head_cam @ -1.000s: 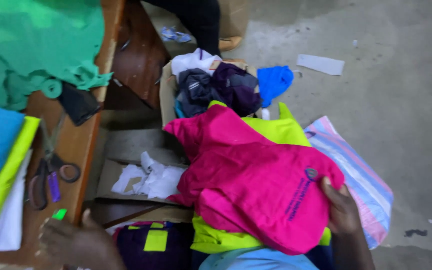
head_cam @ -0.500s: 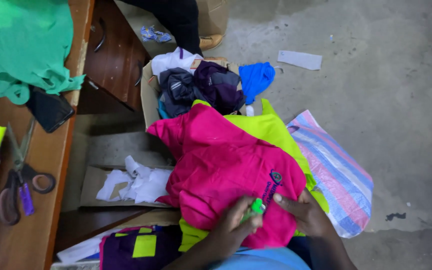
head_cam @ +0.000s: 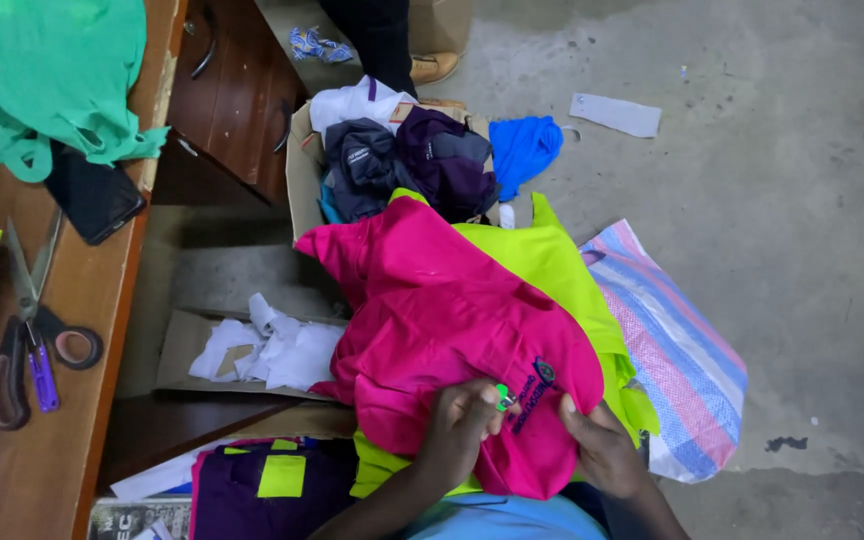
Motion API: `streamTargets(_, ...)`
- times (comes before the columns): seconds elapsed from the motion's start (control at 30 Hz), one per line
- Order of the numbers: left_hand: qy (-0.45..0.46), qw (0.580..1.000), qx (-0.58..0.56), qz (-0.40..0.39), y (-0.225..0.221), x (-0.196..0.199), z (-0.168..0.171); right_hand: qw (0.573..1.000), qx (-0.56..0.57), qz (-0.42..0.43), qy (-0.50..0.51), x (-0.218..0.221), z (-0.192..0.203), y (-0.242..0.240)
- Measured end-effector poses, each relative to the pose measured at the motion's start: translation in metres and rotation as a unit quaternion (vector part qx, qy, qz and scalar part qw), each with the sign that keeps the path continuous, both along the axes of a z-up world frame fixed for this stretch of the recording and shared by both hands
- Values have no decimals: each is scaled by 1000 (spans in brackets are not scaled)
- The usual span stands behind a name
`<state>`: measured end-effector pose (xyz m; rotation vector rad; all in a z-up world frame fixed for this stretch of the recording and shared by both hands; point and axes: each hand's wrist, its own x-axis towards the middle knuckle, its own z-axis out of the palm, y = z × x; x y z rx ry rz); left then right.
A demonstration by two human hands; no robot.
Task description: The person is inspecting finished garments and manually removing loose threads from the fabric.
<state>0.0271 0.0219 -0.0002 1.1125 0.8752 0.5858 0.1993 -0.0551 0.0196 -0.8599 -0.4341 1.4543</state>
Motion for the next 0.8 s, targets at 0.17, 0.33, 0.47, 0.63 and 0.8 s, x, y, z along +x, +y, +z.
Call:
streamTargets(0.17,6,998,-41,53,4,12,5,997,47,12,52,-3,4,0)
streamTargets(0.33,74,992,23,98,-1,19,-6,997,-69,-33,8,-2,1,-2)
streamTargets(0.47,92,980,143,102,1,19,9,998,-66,-19,7,-3,4,0)
streamTargets(0.63,134,960,232,84,2,19,24,999,-36,-28,7,-3,2,-1)
streamTargets(0.8,151,955,247,67,3,19,30,999,-36,-19,-3,-1,-1,-3)
